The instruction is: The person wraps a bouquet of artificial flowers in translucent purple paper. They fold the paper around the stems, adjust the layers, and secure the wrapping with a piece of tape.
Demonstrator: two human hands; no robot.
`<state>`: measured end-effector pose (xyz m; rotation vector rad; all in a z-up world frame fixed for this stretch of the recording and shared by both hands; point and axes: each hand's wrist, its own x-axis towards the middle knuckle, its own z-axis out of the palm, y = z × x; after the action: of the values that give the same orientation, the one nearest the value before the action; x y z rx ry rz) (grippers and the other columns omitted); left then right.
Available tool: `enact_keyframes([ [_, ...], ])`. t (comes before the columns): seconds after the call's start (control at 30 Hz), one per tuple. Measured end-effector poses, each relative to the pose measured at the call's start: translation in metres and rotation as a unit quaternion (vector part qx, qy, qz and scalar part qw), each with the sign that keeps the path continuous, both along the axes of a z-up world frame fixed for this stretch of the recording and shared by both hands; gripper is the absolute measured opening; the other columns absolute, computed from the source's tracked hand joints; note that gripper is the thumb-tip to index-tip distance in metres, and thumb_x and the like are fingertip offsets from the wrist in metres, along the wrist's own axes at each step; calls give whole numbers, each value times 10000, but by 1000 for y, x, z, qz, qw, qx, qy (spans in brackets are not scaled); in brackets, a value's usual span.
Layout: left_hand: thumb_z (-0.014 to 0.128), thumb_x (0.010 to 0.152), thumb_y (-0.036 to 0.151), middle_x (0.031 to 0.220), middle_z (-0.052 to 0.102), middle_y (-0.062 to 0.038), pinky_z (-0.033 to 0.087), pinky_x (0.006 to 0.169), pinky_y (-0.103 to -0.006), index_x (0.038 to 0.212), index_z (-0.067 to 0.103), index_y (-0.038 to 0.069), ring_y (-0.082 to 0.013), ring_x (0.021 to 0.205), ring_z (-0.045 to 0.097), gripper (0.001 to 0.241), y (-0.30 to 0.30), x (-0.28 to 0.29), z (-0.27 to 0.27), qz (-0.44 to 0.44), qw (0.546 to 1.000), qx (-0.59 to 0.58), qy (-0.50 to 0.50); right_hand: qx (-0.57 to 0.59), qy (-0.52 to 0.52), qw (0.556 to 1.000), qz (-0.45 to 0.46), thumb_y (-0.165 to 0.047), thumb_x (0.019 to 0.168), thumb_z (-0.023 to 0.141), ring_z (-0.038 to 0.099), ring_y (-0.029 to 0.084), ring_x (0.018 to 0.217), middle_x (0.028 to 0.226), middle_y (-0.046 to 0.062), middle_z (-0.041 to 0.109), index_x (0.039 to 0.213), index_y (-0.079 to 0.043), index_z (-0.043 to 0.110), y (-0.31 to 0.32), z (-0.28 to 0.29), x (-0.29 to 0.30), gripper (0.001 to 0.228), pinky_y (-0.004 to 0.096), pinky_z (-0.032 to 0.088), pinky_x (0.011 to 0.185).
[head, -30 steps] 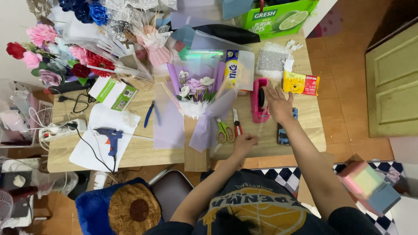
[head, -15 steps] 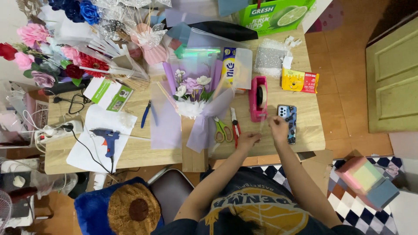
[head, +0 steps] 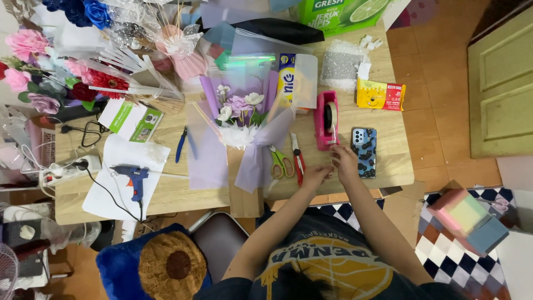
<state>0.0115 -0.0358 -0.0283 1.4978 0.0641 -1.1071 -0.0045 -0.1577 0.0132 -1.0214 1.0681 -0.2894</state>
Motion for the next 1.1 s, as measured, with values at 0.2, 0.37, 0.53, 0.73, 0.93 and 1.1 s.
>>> enact_keyframes([
  [0.2,750,971,345,1171,741,-143,560,878,-350,1246,729,76,-269,1082,727,385,-3,4,-14,-5,1000,5,6,53,-53,997,-34,-164,976,675,618,211,906,915,33,646,920,-117,619,0,-19,5,92,354,429,788],
  [0.37,798,917,379,1151,736,-158,561,839,-340,1223,732,63,-251,1037,727,445,-3,1,-43,19,1000,2,-3,102,-99,988,-65,-149,925,710,619,219,919,894,25,625,887,-132,606,-4,-38,7,111,383,431,852],
  [0.53,811,889,356,1096,753,-145,562,761,-289,1175,757,85,-237,989,743,397,0,5,-46,36,999,1,-19,93,-109,988,-65,-156,925,715,639,229,958,895,31,635,881,-122,651,-5,-53,11,85,421,416,965],
  [0.73,801,870,317,1142,746,-158,608,773,-324,1326,682,92,-231,961,760,523,9,25,-19,34,997,42,-45,48,-126,989,-59,-139,993,669,655,241,959,894,54,640,884,-83,667,1,-40,13,123,438,421,1046],
  [0.93,622,977,354,952,729,-283,519,447,-238,1580,147,-120,-281,633,752,902,27,49,68,-51,998,21,-1,36,-95,994,-38,-167,1014,665,637,200,950,917,32,653,926,-113,663,0,-40,9,104,430,423,973],
  [1.1,655,944,567,1132,611,-188,552,912,-452,1244,726,115,-365,1094,667,546,-11,88,101,-116,940,112,-299,74,-72,994,-47,-225,1012,663,618,212,980,982,25,657,1000,-135,651,13,0,13,91,425,432,940],
])
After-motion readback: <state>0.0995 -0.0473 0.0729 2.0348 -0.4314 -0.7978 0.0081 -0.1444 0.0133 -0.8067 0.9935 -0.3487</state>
